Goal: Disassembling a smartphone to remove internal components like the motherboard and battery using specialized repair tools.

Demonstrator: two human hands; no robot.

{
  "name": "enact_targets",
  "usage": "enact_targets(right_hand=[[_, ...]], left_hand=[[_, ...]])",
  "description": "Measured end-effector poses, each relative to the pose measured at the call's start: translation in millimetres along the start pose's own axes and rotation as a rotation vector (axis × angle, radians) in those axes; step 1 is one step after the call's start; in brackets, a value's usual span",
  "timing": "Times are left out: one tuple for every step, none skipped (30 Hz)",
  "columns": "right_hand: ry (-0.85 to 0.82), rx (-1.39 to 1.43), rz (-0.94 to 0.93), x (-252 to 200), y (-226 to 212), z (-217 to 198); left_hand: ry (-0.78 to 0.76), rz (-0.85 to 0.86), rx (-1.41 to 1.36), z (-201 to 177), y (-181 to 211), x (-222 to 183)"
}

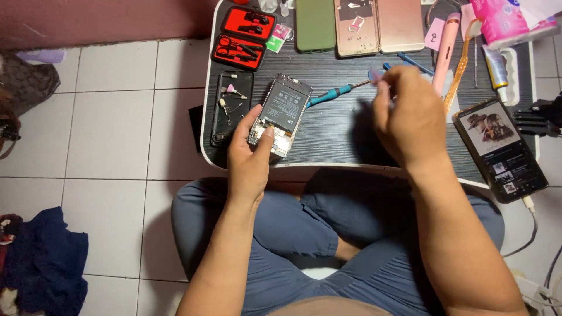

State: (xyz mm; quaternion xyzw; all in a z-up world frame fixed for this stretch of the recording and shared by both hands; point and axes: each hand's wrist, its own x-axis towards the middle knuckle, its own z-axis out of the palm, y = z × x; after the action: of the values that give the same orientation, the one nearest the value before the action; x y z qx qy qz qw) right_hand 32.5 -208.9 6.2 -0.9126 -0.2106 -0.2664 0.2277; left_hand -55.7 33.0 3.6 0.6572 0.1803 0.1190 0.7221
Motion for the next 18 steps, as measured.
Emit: enact_targets(right_hand=[[0.006, 0.006, -0.004, 2.9, -2.4, 8.1], [-0.026, 0.049, -0.055, 3.2, -5.3, 15.4], [-0.058, 0.093, -0.108, 3.5, -8.2, 22.8], [-0.052, 0.093, -0.105, 8.3, -9.9, 21.6], [-0.182, 0.031, -0.048, 13.4, -11.8, 20.4], [-0.314, -0.03, 0.007, 18.7, -13.8, 19.3], [-0.311, -0.028, 0.007, 17.7, -9.3, 24.4], [-0.294, -0.067, -0.037, 17.8, -4.6, 30.1], [-0.277, -0.105, -0.08, 18.1, 0.0, 36.1], [-0.275, -0.107, -0.077, 16.7, 2.0, 35.6], [-0.224, -0.175, -0.098, 15.3, 3.9, 35.5], [-0.171, -0.245, -0.119, 14.3, 6.2, 35.1], [-0.168, -0.248, -0.115, 11.6, 12.7, 29.8], [-0.185, -0.294, -0.035, 8.1, 19.0, 24.2], [-0.201, -0.34, 0.046, 4.5, 24.8, 18.9], [-0.204, -0.343, 0.047, 1.8, 29.7, 15.0], [-0.201, -0.403, 0.1, -1.1, 34.3, 11.0], [-0.195, -0.465, 0.154, -3.7, 39.9, 6.9]], left_hand=[[0.004, 0.007, 0.003, 1.3, 1.8, -0.5], [-0.005, 0.004, -0.014, 2.2, 2.8, -2.7], [-0.013, 0.0, -0.031, 3.2, 3.6, -4.8], [-0.017, 0.005, -0.027, 4.1, 4.3, -5.4], [-0.015, 0.008, -0.047, 4.9, 5.0, -5.8], [-0.009, 0.01, -0.067, 5.4, 5.6, -6.8], [-0.01, 0.013, -0.065, 5.3, 4.6, -8.1], [0.0, 0.001, -0.093, 5.3, 3.7, -8.2], [0.01, -0.012, -0.122, 5.1, 2.6, -7.9], [0.006, -0.011, -0.121, 5.7, 3.2, -7.4], [0.007, -0.019, -0.13, 6.2, 3.6, -6.5], [0.008, -0.026, -0.141, 7.0, 3.9, -5.2], [0.002, -0.024, -0.141, 8.8, 2.4, -1.1], [-0.006, -0.026, -0.134, 10.5, 0.4, 1.7], [-0.014, -0.027, -0.128, 11.7, -1.7, 4.6], [-0.015, -0.031, -0.13, 14.3, -1.8, 7.4], [-0.032, -0.038, -0.13, 16.7, -2.1, 10.0], [-0.053, -0.042, -0.132, 20.1, -2.6, 13.5]])
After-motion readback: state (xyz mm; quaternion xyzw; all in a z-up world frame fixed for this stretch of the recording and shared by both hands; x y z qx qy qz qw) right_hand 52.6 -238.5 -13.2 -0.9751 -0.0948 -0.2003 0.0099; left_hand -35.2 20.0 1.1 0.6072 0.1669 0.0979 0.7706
